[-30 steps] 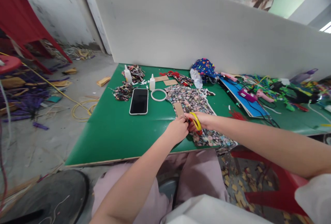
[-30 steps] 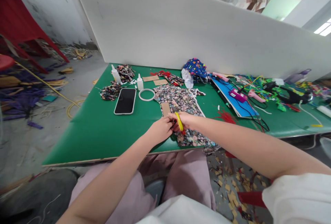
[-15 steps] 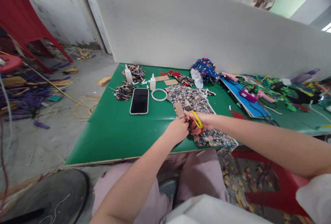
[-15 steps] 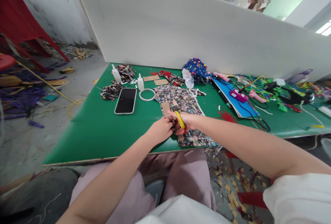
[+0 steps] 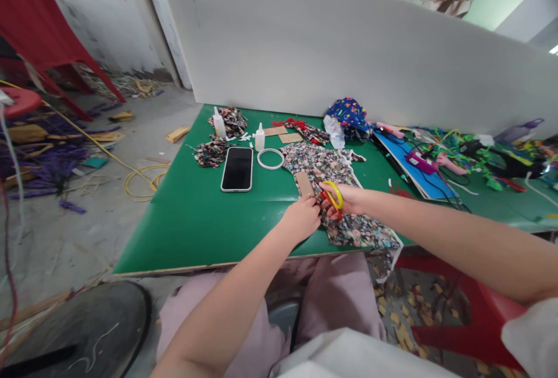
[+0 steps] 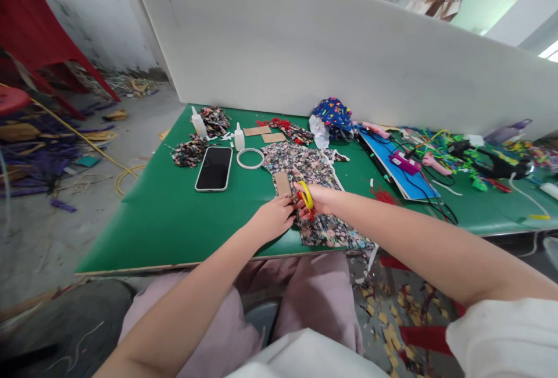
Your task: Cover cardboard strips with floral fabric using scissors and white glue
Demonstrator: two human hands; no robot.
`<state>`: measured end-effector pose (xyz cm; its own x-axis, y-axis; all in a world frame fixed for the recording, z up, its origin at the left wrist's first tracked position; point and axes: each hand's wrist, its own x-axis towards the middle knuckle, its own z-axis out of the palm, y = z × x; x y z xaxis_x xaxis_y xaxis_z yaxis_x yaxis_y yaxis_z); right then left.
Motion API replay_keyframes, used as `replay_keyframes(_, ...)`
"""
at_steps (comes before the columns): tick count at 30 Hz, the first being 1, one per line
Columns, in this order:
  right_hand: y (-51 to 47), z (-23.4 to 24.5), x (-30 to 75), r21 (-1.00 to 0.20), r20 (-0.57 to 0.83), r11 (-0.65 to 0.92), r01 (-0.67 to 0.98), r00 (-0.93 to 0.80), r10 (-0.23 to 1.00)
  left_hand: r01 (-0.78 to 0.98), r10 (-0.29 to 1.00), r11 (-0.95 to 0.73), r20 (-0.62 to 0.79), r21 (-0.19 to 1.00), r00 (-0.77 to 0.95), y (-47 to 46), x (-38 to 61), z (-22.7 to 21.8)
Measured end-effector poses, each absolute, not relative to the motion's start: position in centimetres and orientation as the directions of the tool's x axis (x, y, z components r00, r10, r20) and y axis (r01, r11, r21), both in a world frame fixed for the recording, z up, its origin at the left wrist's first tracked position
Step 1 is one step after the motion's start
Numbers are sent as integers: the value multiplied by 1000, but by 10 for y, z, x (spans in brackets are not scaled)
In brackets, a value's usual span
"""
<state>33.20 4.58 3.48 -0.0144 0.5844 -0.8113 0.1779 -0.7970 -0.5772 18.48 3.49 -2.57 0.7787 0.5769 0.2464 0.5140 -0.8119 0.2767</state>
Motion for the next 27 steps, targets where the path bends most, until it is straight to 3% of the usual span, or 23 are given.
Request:
replay_keyframes(10,36,36,329,-674,-724,-706,216,-4,690,519,583,-808,247,280,774,35,184,-26)
replay_keyframes(27,40,34,313,-665,-720,-717,210,77,690,517,589,-801,244,301,770,35,186,-27)
